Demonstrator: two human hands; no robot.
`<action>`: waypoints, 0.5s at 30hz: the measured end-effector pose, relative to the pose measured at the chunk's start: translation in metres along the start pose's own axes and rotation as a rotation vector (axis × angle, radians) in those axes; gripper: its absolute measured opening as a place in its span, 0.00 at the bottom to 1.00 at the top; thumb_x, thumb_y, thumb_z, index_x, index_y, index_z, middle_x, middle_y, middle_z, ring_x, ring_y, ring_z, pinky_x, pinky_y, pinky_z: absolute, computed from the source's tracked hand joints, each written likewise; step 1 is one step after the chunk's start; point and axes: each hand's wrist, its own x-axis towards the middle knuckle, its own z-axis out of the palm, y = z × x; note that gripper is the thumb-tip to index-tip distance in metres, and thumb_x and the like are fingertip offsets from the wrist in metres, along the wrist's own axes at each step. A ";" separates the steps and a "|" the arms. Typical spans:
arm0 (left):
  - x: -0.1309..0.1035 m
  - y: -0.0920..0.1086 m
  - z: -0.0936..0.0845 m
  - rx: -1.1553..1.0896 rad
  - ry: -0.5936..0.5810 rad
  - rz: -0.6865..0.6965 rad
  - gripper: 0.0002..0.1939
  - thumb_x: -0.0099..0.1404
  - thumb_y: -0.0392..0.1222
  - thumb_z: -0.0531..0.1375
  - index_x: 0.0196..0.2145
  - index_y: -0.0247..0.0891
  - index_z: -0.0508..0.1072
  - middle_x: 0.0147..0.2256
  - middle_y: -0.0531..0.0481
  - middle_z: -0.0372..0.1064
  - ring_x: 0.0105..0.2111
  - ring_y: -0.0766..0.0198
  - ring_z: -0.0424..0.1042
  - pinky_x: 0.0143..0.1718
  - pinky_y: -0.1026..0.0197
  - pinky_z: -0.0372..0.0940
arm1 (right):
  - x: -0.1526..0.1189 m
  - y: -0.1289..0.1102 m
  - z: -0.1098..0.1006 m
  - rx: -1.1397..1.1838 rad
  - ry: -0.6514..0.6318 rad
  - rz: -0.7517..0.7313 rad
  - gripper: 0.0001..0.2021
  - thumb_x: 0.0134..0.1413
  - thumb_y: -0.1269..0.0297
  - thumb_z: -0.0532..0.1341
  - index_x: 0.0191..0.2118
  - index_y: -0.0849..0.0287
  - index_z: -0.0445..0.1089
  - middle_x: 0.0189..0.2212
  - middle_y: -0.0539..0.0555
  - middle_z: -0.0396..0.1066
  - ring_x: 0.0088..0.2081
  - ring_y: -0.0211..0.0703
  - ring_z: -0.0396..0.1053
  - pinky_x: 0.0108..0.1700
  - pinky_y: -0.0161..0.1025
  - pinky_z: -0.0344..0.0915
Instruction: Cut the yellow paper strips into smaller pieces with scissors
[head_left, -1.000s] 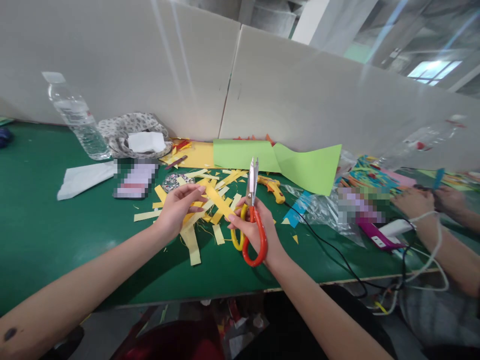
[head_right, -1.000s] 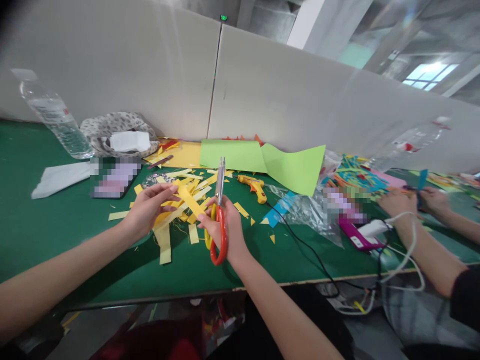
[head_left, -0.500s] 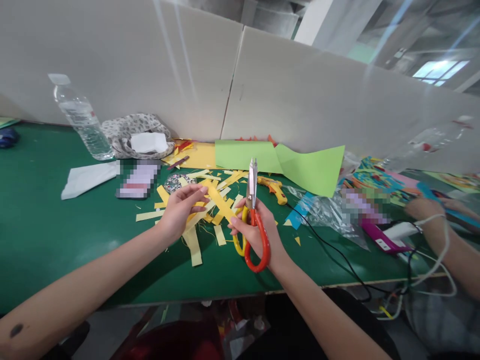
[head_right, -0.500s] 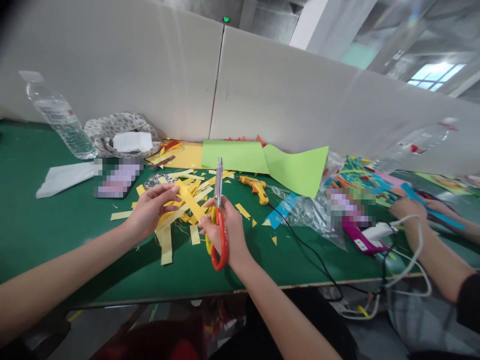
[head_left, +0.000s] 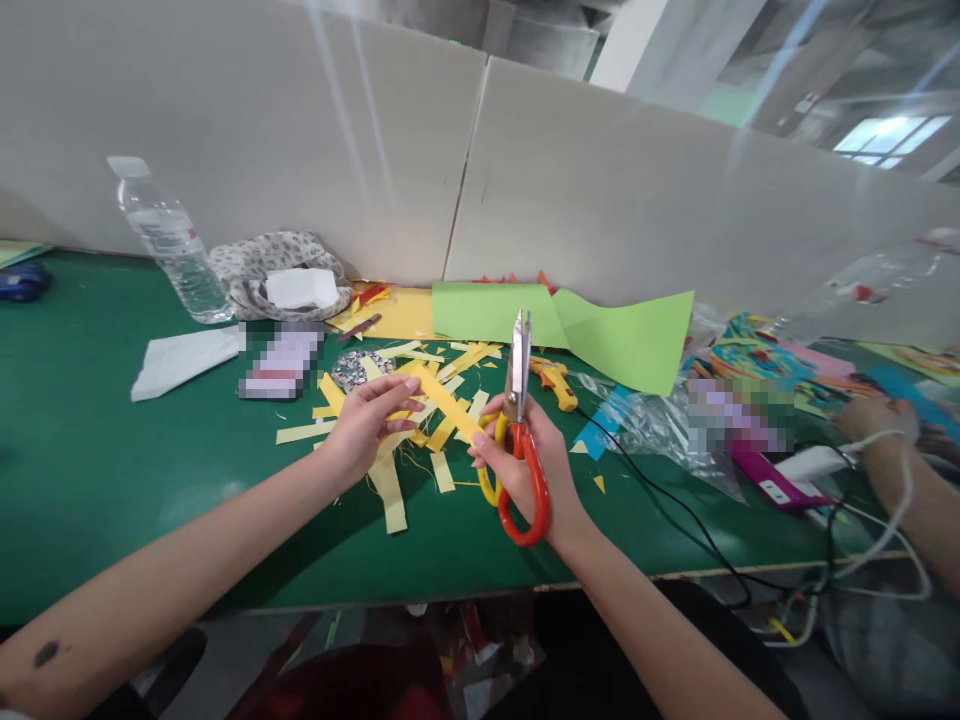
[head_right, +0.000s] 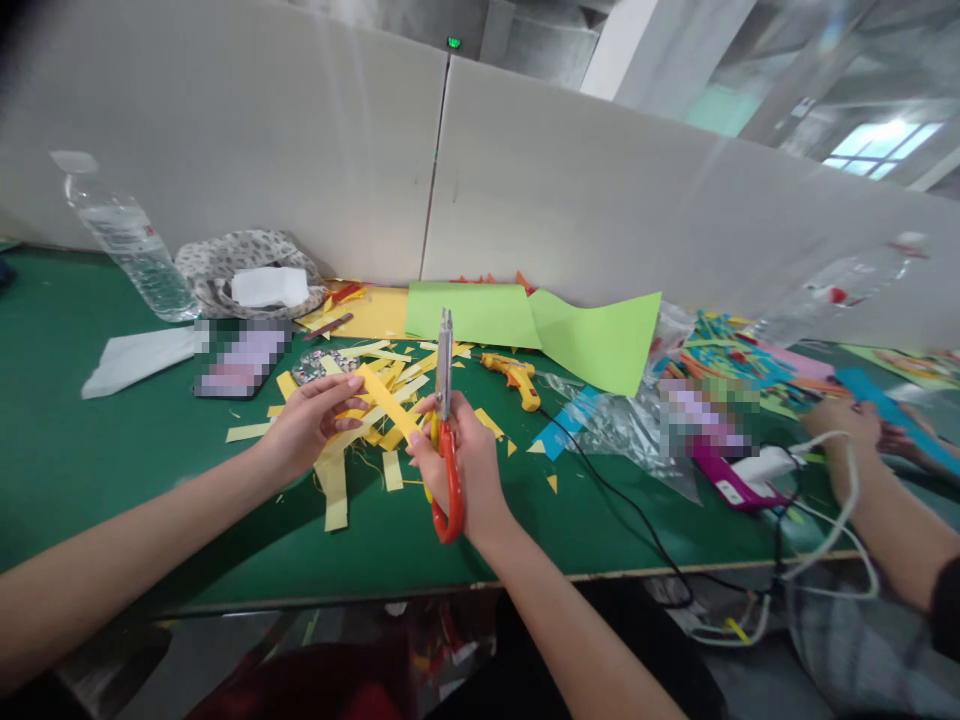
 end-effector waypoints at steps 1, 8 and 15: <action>0.000 0.000 0.000 -0.008 0.000 -0.001 0.12 0.49 0.44 0.68 0.32 0.37 0.76 0.31 0.52 0.72 0.29 0.70 0.72 0.26 0.69 0.67 | 0.000 0.000 0.000 0.001 -0.001 -0.008 0.11 0.44 0.65 0.61 0.35 0.55 0.60 0.20 0.43 0.62 0.22 0.38 0.70 0.27 0.38 0.70; 0.003 0.000 -0.002 -0.098 0.021 -0.056 0.11 0.50 0.41 0.68 0.32 0.38 0.75 0.29 0.53 0.72 0.30 0.69 0.73 0.28 0.68 0.68 | -0.003 0.002 0.003 -0.025 -0.021 -0.038 0.11 0.43 0.66 0.61 0.35 0.55 0.61 0.21 0.44 0.62 0.23 0.37 0.69 0.26 0.36 0.69; -0.010 -0.015 0.008 -0.086 -0.274 -0.197 0.13 0.50 0.40 0.68 0.35 0.37 0.74 0.33 0.50 0.73 0.33 0.66 0.73 0.34 0.64 0.70 | -0.006 0.009 0.006 -0.081 0.015 -0.126 0.12 0.43 0.69 0.62 0.35 0.54 0.61 0.23 0.44 0.63 0.22 0.35 0.67 0.26 0.33 0.67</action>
